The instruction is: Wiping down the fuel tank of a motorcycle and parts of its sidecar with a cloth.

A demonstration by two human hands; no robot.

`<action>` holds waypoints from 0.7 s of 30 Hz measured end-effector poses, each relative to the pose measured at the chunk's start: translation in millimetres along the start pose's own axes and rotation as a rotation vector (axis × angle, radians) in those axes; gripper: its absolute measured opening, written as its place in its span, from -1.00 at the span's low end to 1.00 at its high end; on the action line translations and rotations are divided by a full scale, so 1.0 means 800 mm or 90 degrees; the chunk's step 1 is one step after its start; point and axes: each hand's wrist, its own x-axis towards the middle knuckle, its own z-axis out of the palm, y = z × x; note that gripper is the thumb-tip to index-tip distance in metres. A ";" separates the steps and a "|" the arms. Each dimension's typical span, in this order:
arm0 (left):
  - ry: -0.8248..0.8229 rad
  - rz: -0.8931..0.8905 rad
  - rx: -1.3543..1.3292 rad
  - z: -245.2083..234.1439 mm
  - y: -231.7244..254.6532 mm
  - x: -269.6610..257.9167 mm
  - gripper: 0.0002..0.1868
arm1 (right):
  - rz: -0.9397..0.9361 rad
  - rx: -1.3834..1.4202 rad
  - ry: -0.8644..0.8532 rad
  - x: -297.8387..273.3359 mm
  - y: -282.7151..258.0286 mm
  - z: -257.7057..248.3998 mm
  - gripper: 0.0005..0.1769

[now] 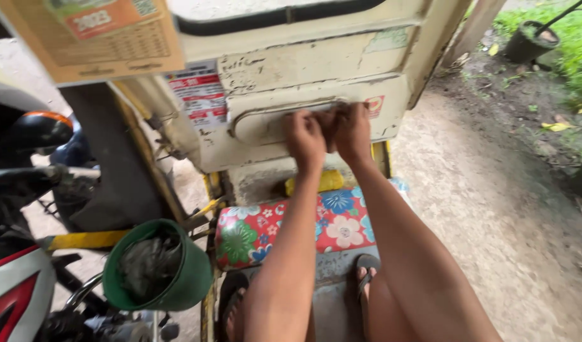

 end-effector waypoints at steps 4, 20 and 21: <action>-0.125 -0.024 -0.081 0.022 0.050 -0.028 -0.87 | 0.133 0.045 0.014 0.003 0.048 -0.037 -0.80; 0.060 0.003 0.050 -0.112 -0.084 0.065 -0.80 | -0.026 0.029 0.032 -0.016 -0.082 0.081 -0.71; 0.104 0.022 0.121 -0.125 -0.099 0.071 -0.77 | -0.037 0.031 -0.003 -0.021 -0.090 0.100 -0.69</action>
